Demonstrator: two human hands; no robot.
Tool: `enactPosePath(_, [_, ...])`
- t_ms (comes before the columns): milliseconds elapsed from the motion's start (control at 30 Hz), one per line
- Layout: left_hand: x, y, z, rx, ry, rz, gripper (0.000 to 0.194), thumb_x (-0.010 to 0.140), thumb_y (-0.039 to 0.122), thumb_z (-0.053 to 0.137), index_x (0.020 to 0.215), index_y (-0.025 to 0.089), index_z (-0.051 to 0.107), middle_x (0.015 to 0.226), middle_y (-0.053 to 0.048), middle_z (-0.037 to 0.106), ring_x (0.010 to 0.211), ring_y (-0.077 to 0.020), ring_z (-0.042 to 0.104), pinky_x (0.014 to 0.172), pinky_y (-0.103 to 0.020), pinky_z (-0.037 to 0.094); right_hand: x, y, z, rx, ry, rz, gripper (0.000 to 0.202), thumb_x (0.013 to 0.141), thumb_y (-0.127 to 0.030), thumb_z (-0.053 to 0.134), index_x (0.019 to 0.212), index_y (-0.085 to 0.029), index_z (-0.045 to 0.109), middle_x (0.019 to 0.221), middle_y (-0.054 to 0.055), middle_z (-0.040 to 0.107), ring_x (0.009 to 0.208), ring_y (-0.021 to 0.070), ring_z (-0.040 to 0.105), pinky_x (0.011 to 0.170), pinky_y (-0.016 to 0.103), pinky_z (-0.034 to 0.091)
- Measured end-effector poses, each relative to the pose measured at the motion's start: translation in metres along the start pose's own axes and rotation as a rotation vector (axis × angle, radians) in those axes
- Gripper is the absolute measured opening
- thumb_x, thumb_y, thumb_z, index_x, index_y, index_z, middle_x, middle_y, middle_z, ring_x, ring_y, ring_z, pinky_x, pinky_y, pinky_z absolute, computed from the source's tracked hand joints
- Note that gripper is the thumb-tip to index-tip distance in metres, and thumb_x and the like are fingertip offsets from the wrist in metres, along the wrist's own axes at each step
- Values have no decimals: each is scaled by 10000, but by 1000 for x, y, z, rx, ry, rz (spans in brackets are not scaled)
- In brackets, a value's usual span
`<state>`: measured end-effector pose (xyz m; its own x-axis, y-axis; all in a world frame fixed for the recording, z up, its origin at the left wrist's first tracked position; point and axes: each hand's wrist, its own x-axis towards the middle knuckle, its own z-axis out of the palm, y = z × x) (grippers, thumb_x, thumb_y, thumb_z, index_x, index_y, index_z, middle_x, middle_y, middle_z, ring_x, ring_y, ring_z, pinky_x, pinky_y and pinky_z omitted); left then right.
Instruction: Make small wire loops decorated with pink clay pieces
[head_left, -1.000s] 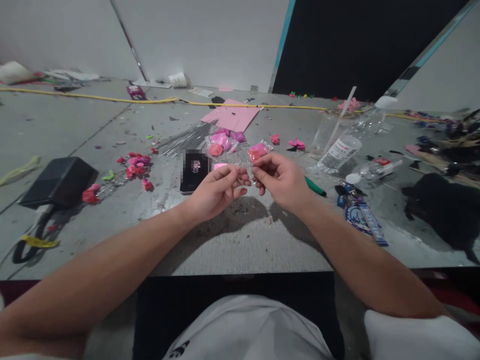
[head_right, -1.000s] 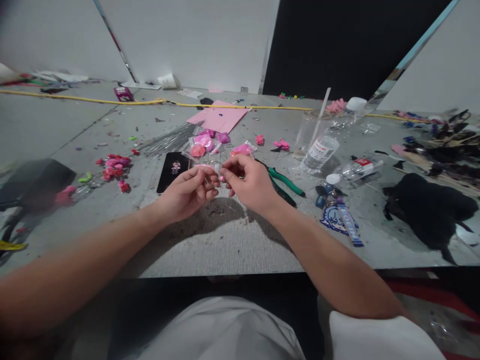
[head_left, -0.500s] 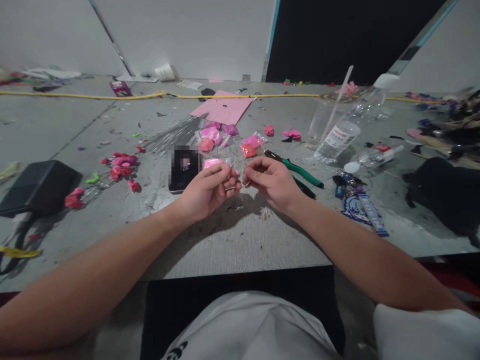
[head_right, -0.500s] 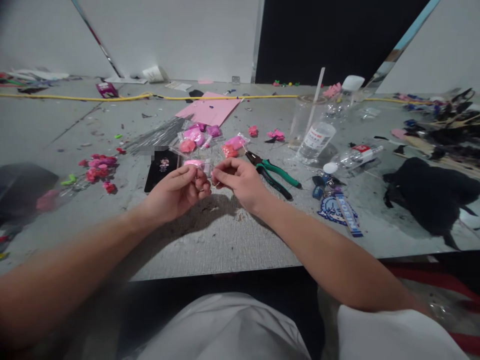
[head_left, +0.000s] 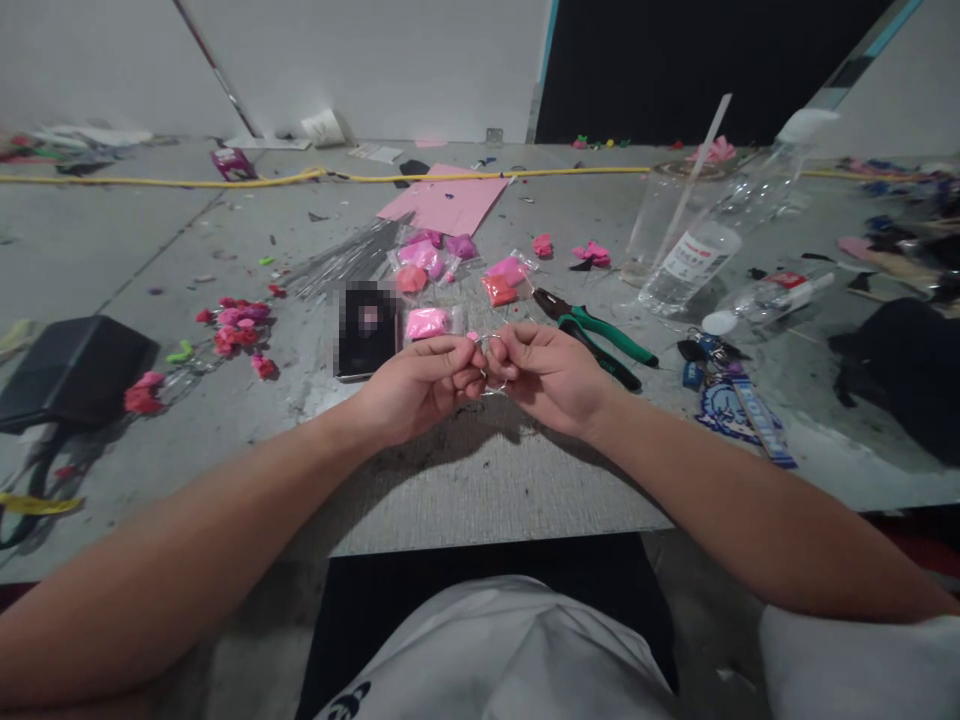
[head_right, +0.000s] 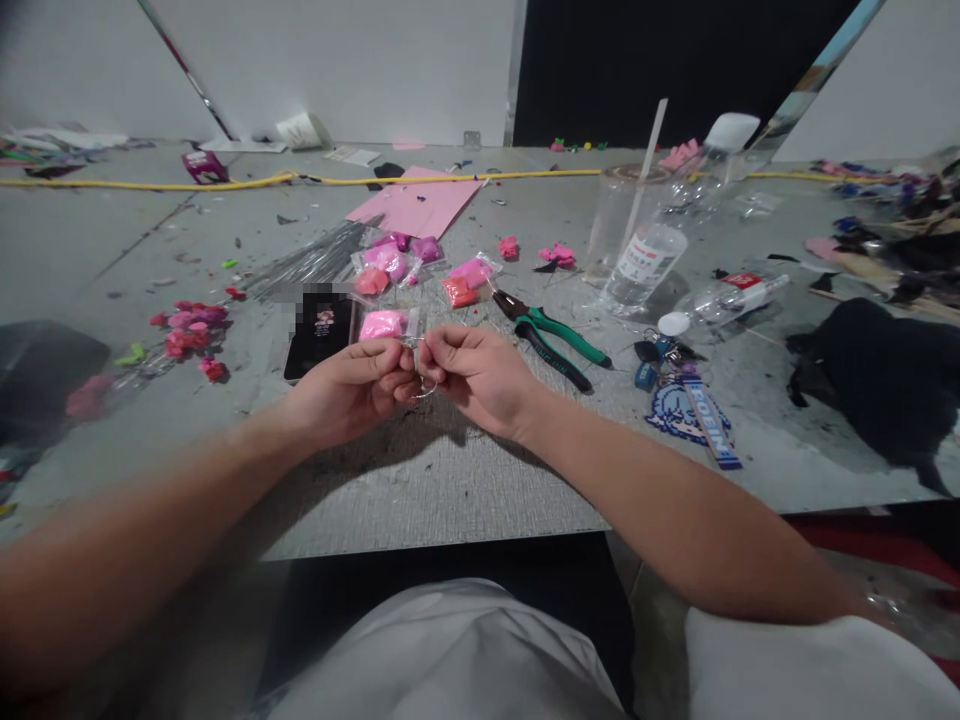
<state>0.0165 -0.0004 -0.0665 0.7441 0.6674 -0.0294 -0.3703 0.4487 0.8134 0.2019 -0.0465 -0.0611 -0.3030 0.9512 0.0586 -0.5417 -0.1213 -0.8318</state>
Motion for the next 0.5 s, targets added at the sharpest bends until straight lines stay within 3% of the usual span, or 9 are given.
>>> enactPosePath(200, [-1, -3, 1, -53, 52, 5, 191, 982, 286, 773, 906, 112, 798, 753, -47, 711, 725, -127, 698, 752, -218, 604, 4, 1, -4, 23, 8, 17, 298, 869, -425, 904, 804, -161, 781, 681, -23, 616, 705, 120, 627, 751, 265, 576])
enactPosePath(400, [-3, -3, 3, -177, 94, -27, 190, 1002, 193, 726, 829, 116, 738, 739, -34, 695, 731, -122, 730, 772, -216, 616, 4, -1, -9, 37, 38, 50, 320, 821, -471, 939, 877, -181, 814, 749, -14, 737, 720, 125, 707, 779, 287, 634])
enactPosePath(500, [-3, -2, 3, -237, 114, -12, 194, 1025, 154, 677, 836, 133, 719, 751, -11, 690, 692, -97, 711, 765, -211, 617, 2, -4, -7, 7, -12, -1, 306, 784, -376, 973, 1001, -206, 840, 890, 4, 810, 844, 150, 763, 858, 313, 647])
